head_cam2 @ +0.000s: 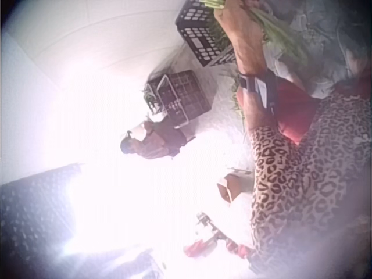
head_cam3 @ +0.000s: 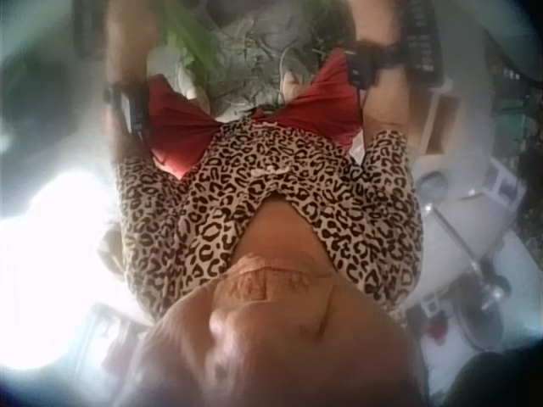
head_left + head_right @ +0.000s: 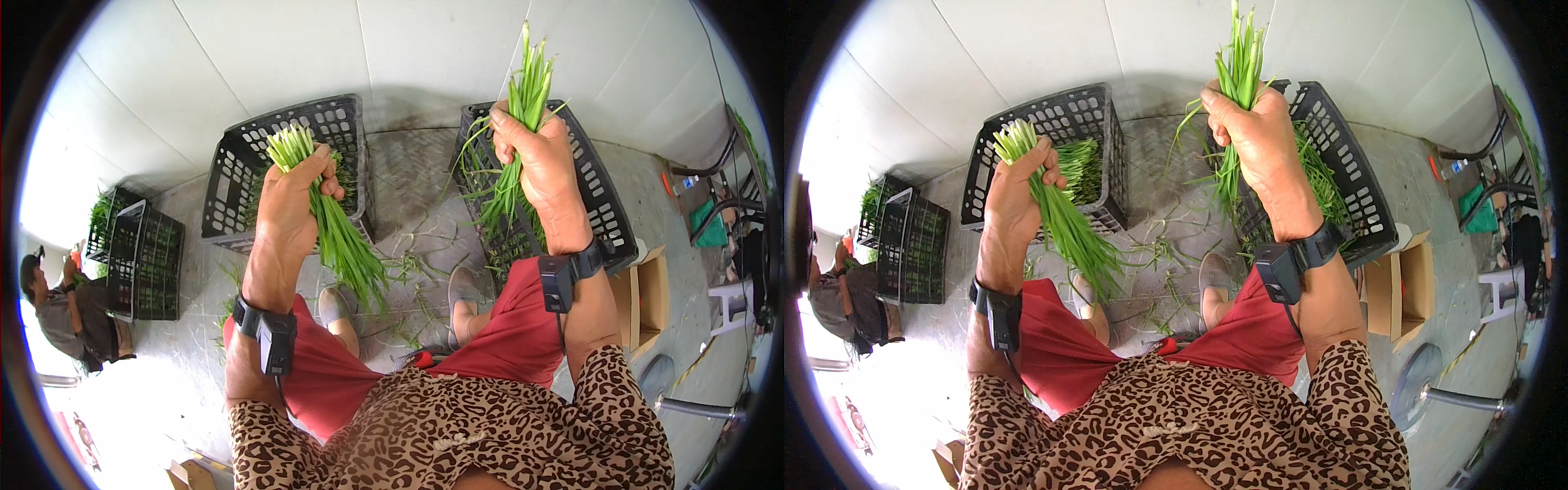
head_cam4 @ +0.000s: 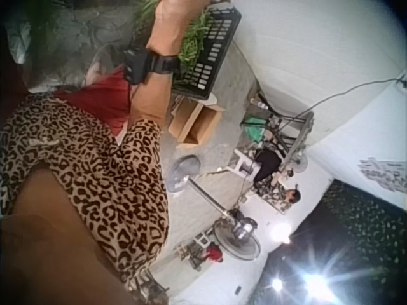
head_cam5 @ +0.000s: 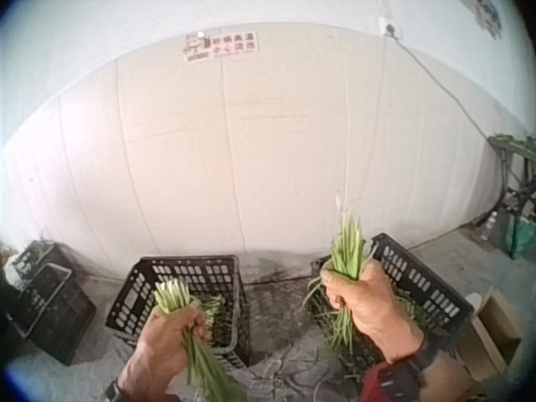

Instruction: The recorder is sorting and cleaning bundles of green vegetables, removing damaged stalks.

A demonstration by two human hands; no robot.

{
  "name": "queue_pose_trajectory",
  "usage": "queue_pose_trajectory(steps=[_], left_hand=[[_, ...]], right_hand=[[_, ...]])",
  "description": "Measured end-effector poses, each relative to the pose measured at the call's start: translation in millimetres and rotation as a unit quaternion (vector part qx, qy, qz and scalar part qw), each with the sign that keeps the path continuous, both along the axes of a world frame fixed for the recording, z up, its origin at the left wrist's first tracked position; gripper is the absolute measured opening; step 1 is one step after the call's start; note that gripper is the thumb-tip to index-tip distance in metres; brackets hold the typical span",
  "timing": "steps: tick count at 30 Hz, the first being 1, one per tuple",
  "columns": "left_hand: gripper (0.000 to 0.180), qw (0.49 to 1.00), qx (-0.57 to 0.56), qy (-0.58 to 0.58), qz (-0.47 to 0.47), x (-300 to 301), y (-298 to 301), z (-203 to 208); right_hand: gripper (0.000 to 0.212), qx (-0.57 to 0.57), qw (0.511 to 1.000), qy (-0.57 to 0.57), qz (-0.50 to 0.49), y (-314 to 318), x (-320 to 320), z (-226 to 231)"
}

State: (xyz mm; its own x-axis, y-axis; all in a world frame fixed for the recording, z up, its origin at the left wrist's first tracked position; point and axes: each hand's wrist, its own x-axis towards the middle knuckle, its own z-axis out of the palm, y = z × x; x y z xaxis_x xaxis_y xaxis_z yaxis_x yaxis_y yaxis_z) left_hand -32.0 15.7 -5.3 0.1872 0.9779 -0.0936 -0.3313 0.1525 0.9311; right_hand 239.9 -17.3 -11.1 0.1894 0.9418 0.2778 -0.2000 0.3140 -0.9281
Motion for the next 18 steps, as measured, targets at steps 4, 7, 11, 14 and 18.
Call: queue_pose_trajectory(steps=[4, 7, 11, 14, 18], left_hand=[[0.009, 1.000, 0.019, -0.007, -0.024, 7, -3, -1], [0.008, 0.998, 0.012, 0.004, -0.069, 16, -10, -1], [0.009, 0.995, -0.025, 0.000, -0.095, 30, -14, -6], [0.010, 0.994, -0.035, 0.006, -0.107, 42, -17, -5], [0.014, 0.989, 0.001, -0.001, -0.149, 47, -16, -16]], right_hand=[[0.012, -0.015, 0.998, -0.054, 0.016, -4, -5, -3], [0.011, -0.033, 0.995, -0.076, 0.060, -9, -22, -2], [0.010, -0.043, 0.986, -0.117, 0.109, -18, -37, -1], [0.012, -0.050, 0.982, -0.138, 0.120, -18, -43, -1], [0.013, -0.060, 0.977, -0.156, 0.129, -18, -44, 0]])
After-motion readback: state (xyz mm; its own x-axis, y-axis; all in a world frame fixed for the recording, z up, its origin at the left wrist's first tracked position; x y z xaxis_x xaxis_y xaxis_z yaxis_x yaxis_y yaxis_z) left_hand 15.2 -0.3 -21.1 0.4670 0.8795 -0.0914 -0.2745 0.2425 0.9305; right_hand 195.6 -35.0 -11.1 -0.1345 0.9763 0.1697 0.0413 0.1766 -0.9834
